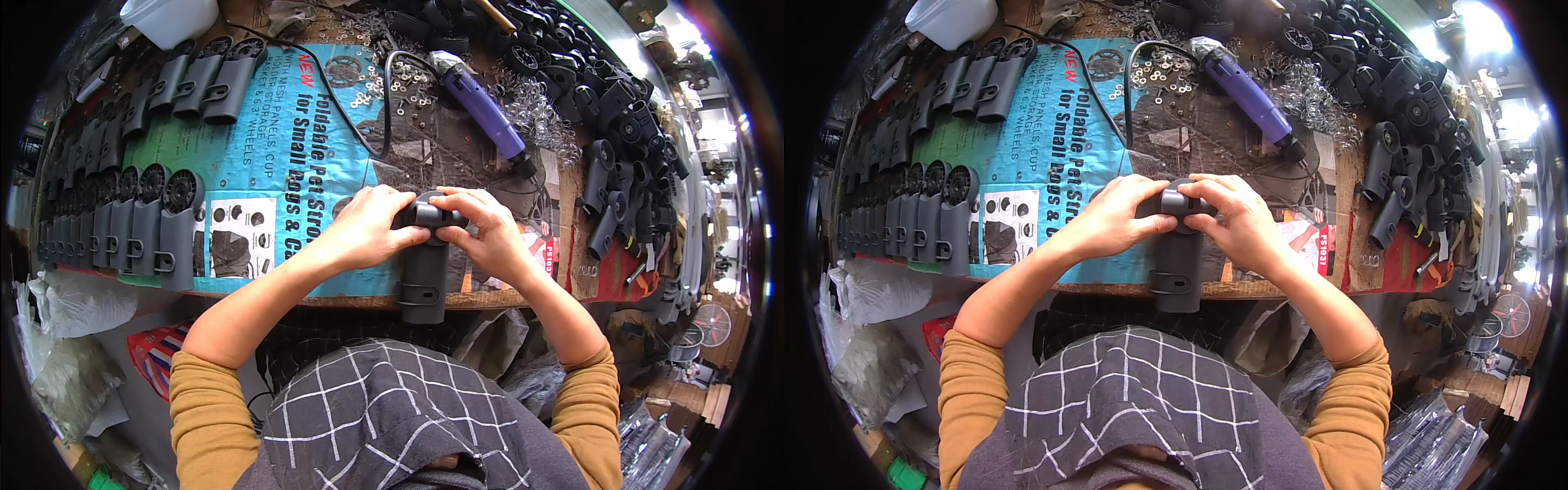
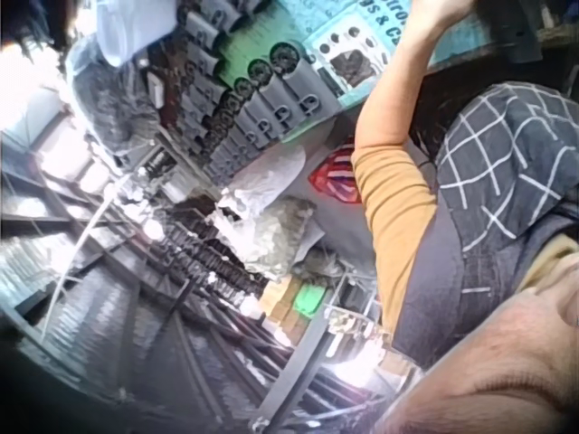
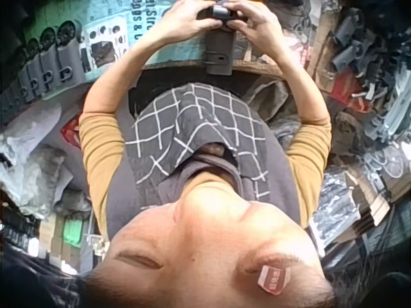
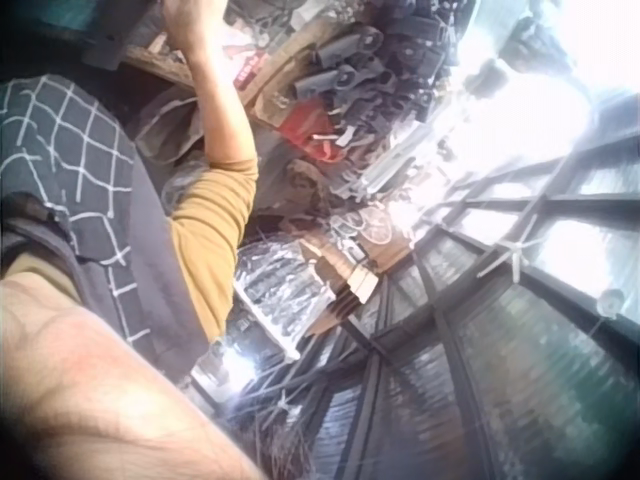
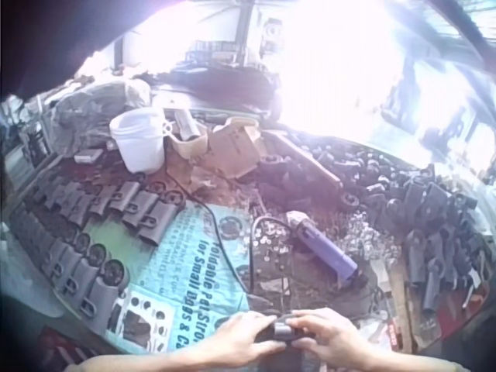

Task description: The person assembles small black plastic components on a cluttered workbench. They insert a spring into a cylindrical housing, use a rotary tool to smooth or shape the part, and repeatedly check fitment by hand. The process is repeated for multiple similar parts.

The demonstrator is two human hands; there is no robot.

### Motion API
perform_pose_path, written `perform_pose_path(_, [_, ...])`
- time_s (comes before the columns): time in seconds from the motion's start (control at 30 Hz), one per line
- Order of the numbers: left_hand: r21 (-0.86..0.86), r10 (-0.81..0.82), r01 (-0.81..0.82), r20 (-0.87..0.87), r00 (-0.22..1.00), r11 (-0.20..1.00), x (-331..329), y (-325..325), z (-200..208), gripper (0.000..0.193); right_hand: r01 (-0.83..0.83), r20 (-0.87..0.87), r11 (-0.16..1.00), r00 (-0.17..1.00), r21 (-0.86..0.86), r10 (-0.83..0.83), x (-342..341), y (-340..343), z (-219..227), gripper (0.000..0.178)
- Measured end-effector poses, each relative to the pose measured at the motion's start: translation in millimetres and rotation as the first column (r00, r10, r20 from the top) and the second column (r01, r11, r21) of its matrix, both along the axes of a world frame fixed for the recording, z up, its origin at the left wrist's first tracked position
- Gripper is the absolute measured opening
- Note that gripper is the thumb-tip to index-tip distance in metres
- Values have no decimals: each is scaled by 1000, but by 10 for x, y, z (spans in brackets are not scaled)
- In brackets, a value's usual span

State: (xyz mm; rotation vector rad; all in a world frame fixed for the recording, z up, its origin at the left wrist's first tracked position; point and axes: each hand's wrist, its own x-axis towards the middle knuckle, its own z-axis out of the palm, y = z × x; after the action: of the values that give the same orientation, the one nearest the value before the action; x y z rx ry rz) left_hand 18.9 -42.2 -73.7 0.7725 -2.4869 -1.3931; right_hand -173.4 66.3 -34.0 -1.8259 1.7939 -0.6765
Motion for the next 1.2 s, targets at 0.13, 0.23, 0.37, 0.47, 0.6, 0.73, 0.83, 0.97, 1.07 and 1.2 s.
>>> perform_pose_path(0.13, [77,-41,31,126,991,997,-79,-51,99,53,17,107,996,994,88,-26,-19,26,-94,38])
perform_pose_path(0.23, [37,-55,49,192,980,998,-141,-54,150,50,59,207,990,975,131,-85,-17,86,-189,39])
perform_pose_path(0.37, [13,-36,33,222,974,999,-183,-52,225,47,88,259,996,962,0,-85,65,174,-341,40])
perform_pose_path(0.47, [76,-137,118,338,931,990,-277,-125,265,57,143,311,985,944,-97,-107,97,208,-469,38])
perform_pose_path(0.6, [465,-124,-130,477,870,876,-503,-188,249,79,144,403,967,914,-209,-49,31,256,-562,41])
perform_pose_path(0.73, [692,6,-244,327,945,679,-597,-7,242,60,312,770,950,603,14,-209,70,413,-479,54])
perform_pose_path(0.83, [730,81,-63,11,997,680,-452,187,376,50,136,908,913,120,385,-400,142,570,-289,67])
perform_pose_path(0.97, [569,93,13,-158,983,822,-173,385,696,51,105,928,964,263,244,-264,260,706,-9,65])
perform_pose_path(1.07, [-144,-74,48,-183,980,988,-48,438,876,55,157,777,983,606,92,-169,339,700,157,46])
perform_pose_path(1.2, [-397,-112,-3,-264,958,918,-7,448,841,59,195,486,976,847,94,-216,423,689,314,41])
